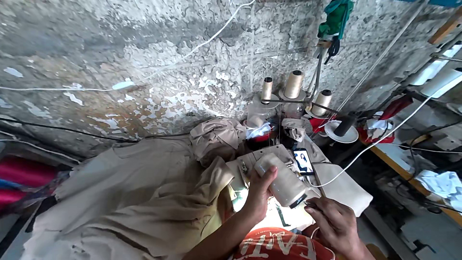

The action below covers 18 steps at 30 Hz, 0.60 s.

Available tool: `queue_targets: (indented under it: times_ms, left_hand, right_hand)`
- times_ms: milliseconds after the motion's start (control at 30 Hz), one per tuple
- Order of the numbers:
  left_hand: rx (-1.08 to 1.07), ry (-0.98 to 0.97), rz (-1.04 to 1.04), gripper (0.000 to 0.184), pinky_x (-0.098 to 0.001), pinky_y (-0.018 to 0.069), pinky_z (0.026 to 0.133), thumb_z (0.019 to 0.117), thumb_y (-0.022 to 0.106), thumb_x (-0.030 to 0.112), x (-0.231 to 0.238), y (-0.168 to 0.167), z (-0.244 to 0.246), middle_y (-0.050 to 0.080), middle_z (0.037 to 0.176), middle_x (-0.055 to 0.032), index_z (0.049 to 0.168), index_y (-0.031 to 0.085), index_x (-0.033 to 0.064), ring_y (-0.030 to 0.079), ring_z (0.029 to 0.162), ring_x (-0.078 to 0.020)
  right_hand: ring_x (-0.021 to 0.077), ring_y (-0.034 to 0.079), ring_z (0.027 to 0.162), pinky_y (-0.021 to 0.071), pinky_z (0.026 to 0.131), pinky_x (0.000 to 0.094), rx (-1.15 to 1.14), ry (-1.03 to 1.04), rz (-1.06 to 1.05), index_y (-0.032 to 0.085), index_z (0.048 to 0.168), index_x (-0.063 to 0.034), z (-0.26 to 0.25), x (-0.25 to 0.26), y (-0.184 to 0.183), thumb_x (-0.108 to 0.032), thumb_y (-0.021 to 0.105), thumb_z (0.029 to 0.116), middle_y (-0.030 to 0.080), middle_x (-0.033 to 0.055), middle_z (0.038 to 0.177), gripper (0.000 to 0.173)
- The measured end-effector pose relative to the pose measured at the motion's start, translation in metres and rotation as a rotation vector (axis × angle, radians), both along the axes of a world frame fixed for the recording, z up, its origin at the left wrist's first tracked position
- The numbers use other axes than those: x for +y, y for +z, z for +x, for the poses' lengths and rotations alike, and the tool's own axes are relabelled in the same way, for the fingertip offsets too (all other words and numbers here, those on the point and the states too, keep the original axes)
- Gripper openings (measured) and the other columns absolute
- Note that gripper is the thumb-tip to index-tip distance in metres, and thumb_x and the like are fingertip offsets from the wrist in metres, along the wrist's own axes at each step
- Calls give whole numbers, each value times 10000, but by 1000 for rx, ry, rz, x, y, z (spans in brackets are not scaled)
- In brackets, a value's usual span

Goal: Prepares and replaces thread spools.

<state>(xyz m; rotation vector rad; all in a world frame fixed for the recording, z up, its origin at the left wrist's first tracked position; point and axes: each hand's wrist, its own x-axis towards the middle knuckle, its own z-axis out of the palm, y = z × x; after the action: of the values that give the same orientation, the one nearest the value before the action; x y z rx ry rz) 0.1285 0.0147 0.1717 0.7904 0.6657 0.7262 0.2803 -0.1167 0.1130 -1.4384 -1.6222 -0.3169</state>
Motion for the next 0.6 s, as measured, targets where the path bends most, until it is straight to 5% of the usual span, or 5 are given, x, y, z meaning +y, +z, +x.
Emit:
queue_targets:
  times_ms: [300,333,400,467,600]
  left_hand:
    - [-4,86,-5,410,-288,597,809,1039,467,139,0,-1,-2,630,1087,-64,1413,332,39,689,929,-106]
    - [-15,104,4,406,-288,601,796,1034,469,128,0,-2,-2,633,1075,-63,1406,331,41,693,913,-107]
    - [-37,138,19,356,-287,602,783,1020,467,101,-2,-2,-2,641,1033,-45,1353,355,48,695,881,-98]
    - [-56,140,35,352,-278,597,796,1002,471,83,-3,-2,-2,635,1024,-31,1333,359,45,689,887,-84]
    - [-83,135,39,341,-278,609,787,992,483,69,-4,-3,-3,654,1000,-20,1312,366,54,704,871,-86]
  right_hand:
    - [-165,563,761,474,713,35,488,-47,-41,672,1055,-86,6,-13,-22,-318,613,1023,667,-124,842,242]
    - [-111,543,689,479,650,85,504,-138,-129,689,1070,-12,10,-11,-36,-285,646,982,652,-73,802,290]
    - [217,628,665,540,634,419,441,-323,-439,684,1179,71,21,-7,-72,-231,606,992,683,150,837,364]
    - [483,698,993,522,882,656,425,-404,-807,638,1297,78,29,-4,-105,-143,530,1056,691,308,1152,345]
    - [432,619,1228,460,1026,605,378,-483,-1212,640,1359,-44,40,-3,-159,-167,452,1093,639,236,1337,348]
